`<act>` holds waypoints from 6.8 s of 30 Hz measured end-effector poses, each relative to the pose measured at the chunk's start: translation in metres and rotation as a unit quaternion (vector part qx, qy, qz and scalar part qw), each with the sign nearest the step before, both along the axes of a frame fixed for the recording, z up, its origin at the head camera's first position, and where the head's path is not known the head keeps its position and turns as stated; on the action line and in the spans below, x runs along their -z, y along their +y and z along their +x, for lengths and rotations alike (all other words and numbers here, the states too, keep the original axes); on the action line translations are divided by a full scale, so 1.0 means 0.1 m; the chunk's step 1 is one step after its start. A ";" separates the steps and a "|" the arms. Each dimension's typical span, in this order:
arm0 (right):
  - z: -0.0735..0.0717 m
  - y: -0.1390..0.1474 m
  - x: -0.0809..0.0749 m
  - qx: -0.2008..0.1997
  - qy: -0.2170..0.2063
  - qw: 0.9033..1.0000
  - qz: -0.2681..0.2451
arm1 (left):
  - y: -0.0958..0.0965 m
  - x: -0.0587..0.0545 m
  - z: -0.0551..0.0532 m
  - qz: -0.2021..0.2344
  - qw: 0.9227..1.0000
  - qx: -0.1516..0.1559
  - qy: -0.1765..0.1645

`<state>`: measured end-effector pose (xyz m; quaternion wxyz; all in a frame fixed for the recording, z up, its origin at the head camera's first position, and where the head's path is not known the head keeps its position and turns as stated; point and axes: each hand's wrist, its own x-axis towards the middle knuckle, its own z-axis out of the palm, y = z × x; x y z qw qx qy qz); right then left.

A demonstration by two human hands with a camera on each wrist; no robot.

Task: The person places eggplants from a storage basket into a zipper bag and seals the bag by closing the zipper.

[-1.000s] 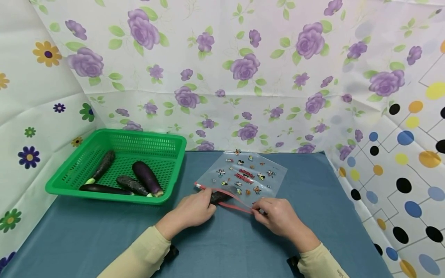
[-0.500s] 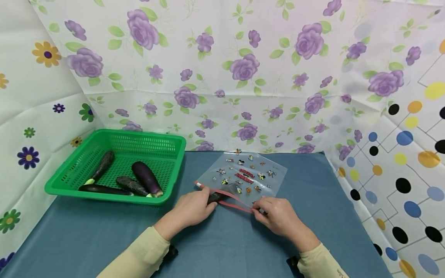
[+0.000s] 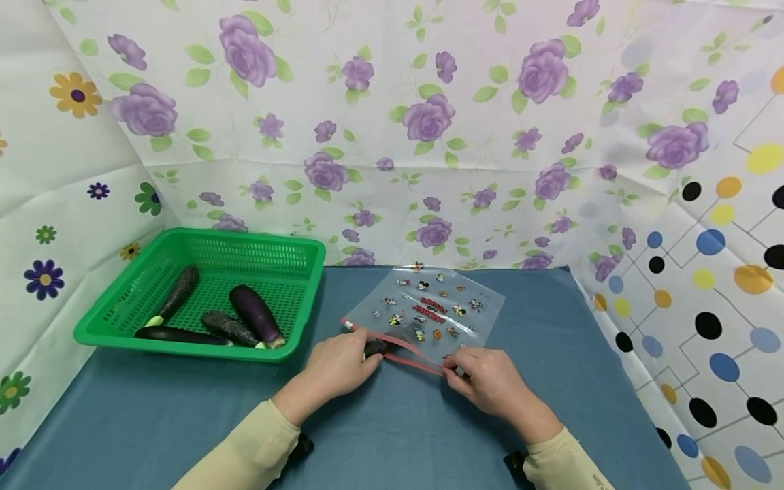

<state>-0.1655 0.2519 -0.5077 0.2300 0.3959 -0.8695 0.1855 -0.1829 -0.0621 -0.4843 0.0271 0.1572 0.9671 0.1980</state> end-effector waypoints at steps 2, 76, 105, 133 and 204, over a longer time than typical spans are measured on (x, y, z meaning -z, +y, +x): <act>0.00 0.00 0.00 0.002 -0.002 1.000 0.002 | -0.01 -0.01 0.00 0.005 1.000 0.003 -0.004; 0.01 -0.01 0.01 -0.005 -0.019 1.000 -0.002 | 0.18 0.02 -0.18 -0.013 0.997 -0.031 0.072; 0.00 -0.02 0.01 -0.010 -0.015 1.000 -0.011 | 0.12 0.03 -0.24 -0.006 0.997 -0.048 0.061; -0.01 0.00 0.00 -0.010 -0.010 1.000 -0.017 | -0.08 -0.63 -0.05 0.053 0.991 -0.018 0.123; -0.01 0.02 0.03 -0.002 -0.015 1.000 -0.011 | -1.92 -1.23 -0.71 0.007 0.990 -0.140 0.001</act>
